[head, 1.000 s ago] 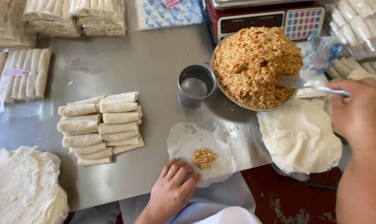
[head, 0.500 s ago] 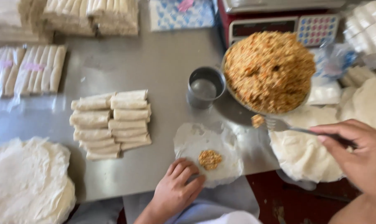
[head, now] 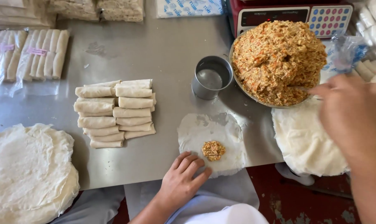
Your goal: Rolling spring rolls with filling and packaging them into plastic bags on a production line.
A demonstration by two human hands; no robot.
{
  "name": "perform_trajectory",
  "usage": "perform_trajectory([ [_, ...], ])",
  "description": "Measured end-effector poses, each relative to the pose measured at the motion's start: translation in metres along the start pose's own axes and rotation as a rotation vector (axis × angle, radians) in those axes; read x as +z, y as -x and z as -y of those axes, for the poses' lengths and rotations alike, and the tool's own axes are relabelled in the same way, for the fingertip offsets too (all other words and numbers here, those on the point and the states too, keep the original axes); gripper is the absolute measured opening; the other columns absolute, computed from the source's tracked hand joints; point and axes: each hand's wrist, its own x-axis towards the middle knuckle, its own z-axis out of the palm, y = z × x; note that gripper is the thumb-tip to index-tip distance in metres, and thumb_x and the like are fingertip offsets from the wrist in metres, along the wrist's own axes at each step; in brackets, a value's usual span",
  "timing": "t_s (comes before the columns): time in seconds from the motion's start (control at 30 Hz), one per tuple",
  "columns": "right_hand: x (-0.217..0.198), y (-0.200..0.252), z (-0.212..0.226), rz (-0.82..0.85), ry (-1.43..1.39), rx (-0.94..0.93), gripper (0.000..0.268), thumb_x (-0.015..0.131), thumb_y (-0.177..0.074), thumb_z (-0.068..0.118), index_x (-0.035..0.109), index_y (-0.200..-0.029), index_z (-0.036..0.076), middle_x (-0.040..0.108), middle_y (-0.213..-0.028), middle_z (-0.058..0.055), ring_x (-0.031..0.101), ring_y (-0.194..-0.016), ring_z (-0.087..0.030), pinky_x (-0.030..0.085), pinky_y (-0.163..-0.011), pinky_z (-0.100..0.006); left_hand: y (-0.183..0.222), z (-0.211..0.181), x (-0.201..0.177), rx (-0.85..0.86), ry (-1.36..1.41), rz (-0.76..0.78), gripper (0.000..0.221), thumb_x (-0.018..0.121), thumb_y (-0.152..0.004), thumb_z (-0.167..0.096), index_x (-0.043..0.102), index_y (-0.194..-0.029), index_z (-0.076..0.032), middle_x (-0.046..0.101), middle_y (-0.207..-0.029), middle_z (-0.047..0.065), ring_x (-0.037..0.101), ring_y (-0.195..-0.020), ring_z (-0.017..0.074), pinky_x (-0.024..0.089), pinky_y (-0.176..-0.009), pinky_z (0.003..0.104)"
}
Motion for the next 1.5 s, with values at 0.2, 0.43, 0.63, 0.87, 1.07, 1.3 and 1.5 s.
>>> perform_trajectory([
  [0.2,0.06,0.069,0.085,-0.027,-0.556,-0.817,0.132,0.098,-0.057,0.065,0.029,-0.158,0.015,0.038,-0.156,-0.002,0.028,-0.144,-0.02,-0.006,-0.118,-0.053,-0.013,-0.003,0.012,-0.232,0.118,-0.003,0.009,0.053,-0.096,-0.01,0.055,-0.088,-0.006,0.054,-0.083,0.011,0.05,-0.072,0.0305,0.039,-0.067,0.04],
  [0.43,0.125,0.047,0.139,-0.505,-0.93,-0.201,0.046,0.076,-0.082,0.018,0.068,-0.127,0.022,0.064,-0.096,0.009,0.064,-0.091,-0.013,0.047,-0.088,-0.032,-0.038,0.054,0.053,-0.386,-0.414,-0.03,0.049,0.077,-0.076,-0.039,0.065,-0.116,-0.012,0.058,-0.083,0.007,0.064,-0.075,0.0276,0.053,-0.069,0.041],
  [0.63,0.075,0.064,0.167,-0.489,-0.721,-0.479,0.031,0.051,-0.094,0.01,0.063,-0.122,0.009,0.069,-0.116,-0.006,0.063,-0.116,-0.021,0.022,-0.115,-0.053,-0.04,-0.004,0.044,-0.287,-0.205,0.047,0.053,0.043,-0.098,-0.006,0.036,-0.149,0.006,0.067,-0.108,0.013,0.062,-0.111,0.0305,0.043,-0.106,0.05],
  [0.87,0.08,0.069,0.163,-0.309,-0.759,-0.683,0.064,0.057,-0.082,0.014,0.047,-0.145,0.004,0.062,-0.104,-0.01,0.056,-0.095,-0.032,0.042,-0.083,-0.043,-0.027,-0.01,0.031,-0.286,-0.048,0.211,0.072,0.05,-0.087,-0.006,0.026,-0.154,0.006,0.06,-0.098,0.018,0.054,-0.081,0.0368,0.043,-0.072,0.046],
  [1.07,0.111,0.061,0.137,-0.197,-1.025,-0.477,0.038,0.071,-0.082,0.006,0.062,-0.119,0.004,0.068,-0.113,-0.011,0.064,-0.102,-0.028,0.052,-0.094,-0.039,-0.005,0.024,0.027,-0.375,-0.142,0.132,0.053,0.054,-0.091,-0.008,0.045,-0.142,0.002,0.058,-0.082,0.008,0.054,-0.074,0.0306,0.041,-0.065,0.043],
  [1.3,0.098,0.093,0.127,-0.425,-0.521,-0.265,0.06,0.073,-0.085,0.042,0.06,-0.14,0.022,0.06,-0.119,-0.005,0.056,-0.097,-0.027,0.045,-0.081,-0.043,-0.02,-0.039,0.025,-0.261,-0.053,0.056,0.043,0.038,-0.099,-0.004,0.05,-0.139,0.003,0.057,-0.141,0.022,0.052,-0.134,0.0388,0.031,-0.115,0.058],
  [1.5,0.083,0.059,0.129,-0.37,-0.909,-0.426,0.028,0.073,-0.081,-0.005,0.071,-0.108,0.001,0.075,-0.102,-0.011,0.073,-0.088,-0.02,0.061,-0.085,-0.028,-0.021,-0.021,0.045,-0.323,-0.061,0.121,0.057,0.04,-0.092,-0.004,0.04,-0.148,0.001,0.057,-0.14,0.016,0.048,-0.135,0.0331,0.029,-0.115,0.055],
])
